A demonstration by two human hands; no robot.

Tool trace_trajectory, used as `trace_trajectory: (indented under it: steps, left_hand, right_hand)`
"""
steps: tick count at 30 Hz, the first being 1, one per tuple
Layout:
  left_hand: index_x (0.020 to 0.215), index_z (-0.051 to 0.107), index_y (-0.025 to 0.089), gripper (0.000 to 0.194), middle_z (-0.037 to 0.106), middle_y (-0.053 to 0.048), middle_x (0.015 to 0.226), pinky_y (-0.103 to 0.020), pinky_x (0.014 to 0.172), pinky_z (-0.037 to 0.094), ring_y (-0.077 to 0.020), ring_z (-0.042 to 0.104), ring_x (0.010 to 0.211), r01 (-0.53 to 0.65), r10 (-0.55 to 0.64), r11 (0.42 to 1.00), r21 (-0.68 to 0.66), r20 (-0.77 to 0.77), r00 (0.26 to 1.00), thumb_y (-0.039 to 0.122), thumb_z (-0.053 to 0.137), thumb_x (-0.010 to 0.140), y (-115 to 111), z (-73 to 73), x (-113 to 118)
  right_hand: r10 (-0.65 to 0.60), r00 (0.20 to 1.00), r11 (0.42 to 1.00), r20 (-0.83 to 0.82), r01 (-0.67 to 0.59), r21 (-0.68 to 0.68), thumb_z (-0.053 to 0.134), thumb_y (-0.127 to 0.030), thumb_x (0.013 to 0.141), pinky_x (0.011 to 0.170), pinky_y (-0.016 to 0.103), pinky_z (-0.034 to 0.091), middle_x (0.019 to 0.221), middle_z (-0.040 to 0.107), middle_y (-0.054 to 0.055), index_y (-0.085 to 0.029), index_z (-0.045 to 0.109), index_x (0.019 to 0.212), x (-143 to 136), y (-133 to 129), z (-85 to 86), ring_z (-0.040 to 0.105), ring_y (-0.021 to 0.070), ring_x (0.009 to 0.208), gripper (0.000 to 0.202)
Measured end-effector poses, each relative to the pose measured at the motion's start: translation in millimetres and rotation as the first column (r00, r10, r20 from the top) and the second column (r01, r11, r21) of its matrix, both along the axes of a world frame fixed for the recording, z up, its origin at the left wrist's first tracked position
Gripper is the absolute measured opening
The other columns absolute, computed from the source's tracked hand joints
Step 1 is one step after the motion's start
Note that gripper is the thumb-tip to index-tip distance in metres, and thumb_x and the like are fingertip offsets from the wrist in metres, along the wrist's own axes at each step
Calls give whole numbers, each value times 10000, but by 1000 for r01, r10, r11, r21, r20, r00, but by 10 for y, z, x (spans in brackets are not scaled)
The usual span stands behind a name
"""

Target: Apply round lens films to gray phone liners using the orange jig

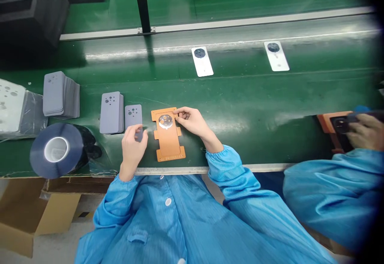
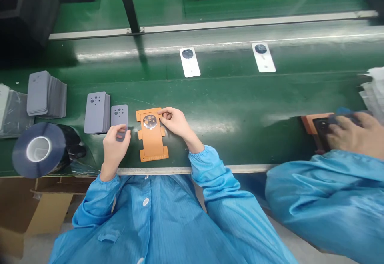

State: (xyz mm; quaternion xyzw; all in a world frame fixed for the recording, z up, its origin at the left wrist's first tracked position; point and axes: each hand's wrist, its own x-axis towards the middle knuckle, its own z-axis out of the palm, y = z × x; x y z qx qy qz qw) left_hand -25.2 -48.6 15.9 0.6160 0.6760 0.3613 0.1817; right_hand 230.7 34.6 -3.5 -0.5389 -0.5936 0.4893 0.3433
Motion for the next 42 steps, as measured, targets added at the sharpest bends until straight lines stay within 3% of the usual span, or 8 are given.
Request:
trace_trajectory:
  steps: [3,9,16,21,24,32,36,42]
  left_hand:
    - [1423,590,156,547,553,-203,1549,-539,1193,433,-364,513,1452,129,-125,992,-1,-269,955,411,692,950,-274,8,-161]
    - [1623,365,196,805,394,-205,1675,-653,1222,352,-410,360,1559,272,-327,945,-183,-466,822,514,688,958,-1000,-46,-208]
    - [1525,509,226,529,548,-166,1574,-552,1161,450,-357,511,1466,325,-323,941,-93,-534,781,236,618,1007,-1525,-162,-225]
    - [1381,600,227,437,652,-161,1388,-503,1076,518,-336,619,1289,152,-120,987,52,-393,912,314,692,962,-1307,-93,-195]
    - [1276,626,196,539,649,-159,1208,-513,942,559,-367,627,1129,-69,33,995,-72,-421,907,458,811,843,-1033,-10,-163]
    - [1000,504,238,515,590,-60,1021,-449,865,541,-323,609,1054,-213,123,943,-256,-327,937,447,883,719,-637,30,-230]
    - [933,435,251,336,571,10,840,-352,755,535,-208,651,804,-293,309,938,-186,65,949,415,719,862,-545,4,-321]
    - [1080,416,252,383,712,-30,922,-320,734,605,-185,745,804,-139,194,981,-137,603,774,448,692,901,-549,150,-6]
  right_hand:
    - [-8,1000,1000,-29,8,-14,691,-314,819,674,304,483,782,682,14,-160,770,1026,14,-7,2,568,132,645,270]
    - [-27,999,999,-35,26,-23,703,-356,840,703,324,520,881,759,66,-157,777,1032,28,-11,5,631,157,698,286]
    - [-65,997,998,-40,66,16,693,-356,846,692,320,539,912,774,75,-162,780,1006,-30,-23,-19,650,162,702,266]
    - [-67,998,994,18,65,85,673,-356,857,701,324,537,856,768,61,-175,790,987,-169,-90,57,660,179,720,251]
    - [-50,998,993,33,47,105,666,-355,858,710,333,532,870,775,64,-184,794,971,-242,-122,112,667,190,736,242]
    - [-48,999,994,10,47,101,653,-364,865,740,341,543,931,787,77,-183,796,999,-229,-154,139,699,202,796,267]
    - [-48,999,995,-3,48,84,673,-372,860,777,359,565,946,790,85,-181,793,976,-229,-158,199,714,213,833,254]
    - [104,964,993,-246,-113,-21,753,-433,865,852,393,629,1080,786,114,-166,740,1184,-332,-216,511,750,217,870,416]
